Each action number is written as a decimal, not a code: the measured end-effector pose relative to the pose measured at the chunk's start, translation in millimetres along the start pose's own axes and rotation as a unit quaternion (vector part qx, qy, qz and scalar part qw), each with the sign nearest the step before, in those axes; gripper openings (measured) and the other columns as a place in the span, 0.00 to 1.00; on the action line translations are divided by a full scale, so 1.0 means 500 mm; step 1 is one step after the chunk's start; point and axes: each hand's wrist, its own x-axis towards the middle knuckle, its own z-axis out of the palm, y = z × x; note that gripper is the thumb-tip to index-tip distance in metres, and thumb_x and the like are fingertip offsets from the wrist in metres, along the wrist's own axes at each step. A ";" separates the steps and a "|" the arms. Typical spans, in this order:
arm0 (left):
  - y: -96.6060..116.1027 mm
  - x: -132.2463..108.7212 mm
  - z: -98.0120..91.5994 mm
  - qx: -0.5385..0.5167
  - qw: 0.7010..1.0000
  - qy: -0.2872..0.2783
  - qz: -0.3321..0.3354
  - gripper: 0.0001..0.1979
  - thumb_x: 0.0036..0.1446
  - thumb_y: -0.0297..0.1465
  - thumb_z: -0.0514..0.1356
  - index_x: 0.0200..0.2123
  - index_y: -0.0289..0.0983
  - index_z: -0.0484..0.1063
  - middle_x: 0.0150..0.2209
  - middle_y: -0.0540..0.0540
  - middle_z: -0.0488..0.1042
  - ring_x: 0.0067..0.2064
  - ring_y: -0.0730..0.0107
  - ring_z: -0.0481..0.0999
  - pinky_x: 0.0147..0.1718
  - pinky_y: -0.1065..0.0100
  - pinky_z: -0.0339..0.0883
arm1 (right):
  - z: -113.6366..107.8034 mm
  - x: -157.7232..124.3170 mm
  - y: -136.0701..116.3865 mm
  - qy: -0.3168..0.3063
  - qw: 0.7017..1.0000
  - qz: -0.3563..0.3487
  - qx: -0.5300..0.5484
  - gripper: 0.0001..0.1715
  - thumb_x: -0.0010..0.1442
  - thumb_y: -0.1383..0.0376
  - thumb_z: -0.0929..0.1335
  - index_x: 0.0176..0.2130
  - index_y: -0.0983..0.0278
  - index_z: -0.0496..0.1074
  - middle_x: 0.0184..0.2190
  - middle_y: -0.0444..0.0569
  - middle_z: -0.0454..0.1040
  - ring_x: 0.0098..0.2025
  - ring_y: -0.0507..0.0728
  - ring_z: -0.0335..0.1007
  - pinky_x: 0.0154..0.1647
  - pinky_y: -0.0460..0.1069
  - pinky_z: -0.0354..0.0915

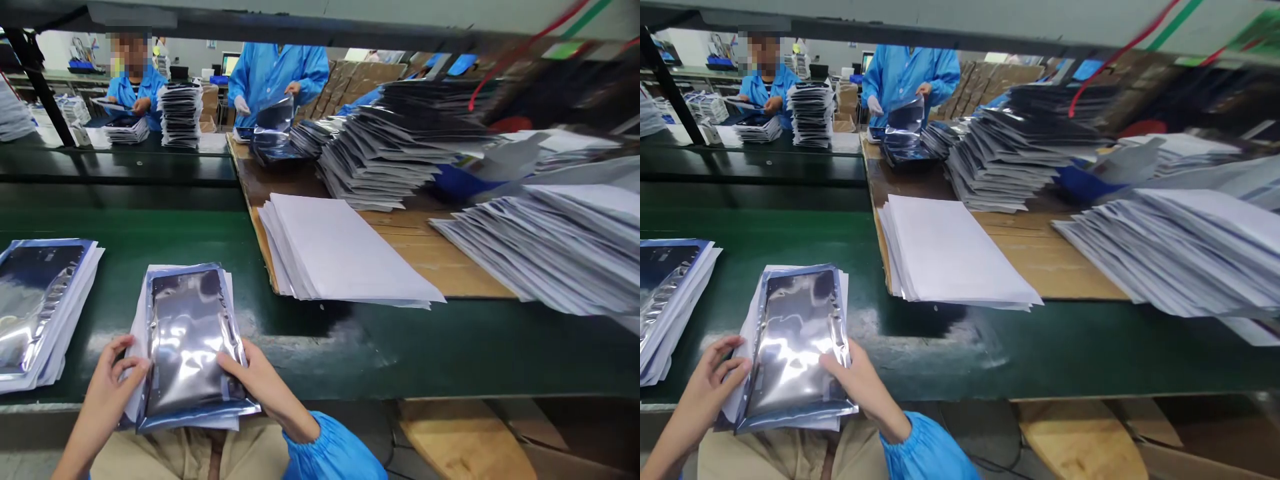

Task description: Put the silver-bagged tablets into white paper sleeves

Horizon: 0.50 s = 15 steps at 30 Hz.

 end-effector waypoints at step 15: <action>0.019 0.040 -0.015 0.412 0.896 -0.001 0.168 0.15 0.58 0.46 0.49 0.32 0.41 0.66 0.32 0.47 0.69 0.35 0.60 0.72 0.33 0.63 0.65 | -0.069 -0.150 0.005 0.138 0.988 -0.050 -0.042 0.26 0.49 0.51 0.72 0.46 0.60 0.72 0.43 0.51 0.78 0.45 0.62 0.73 0.47 0.50 0.68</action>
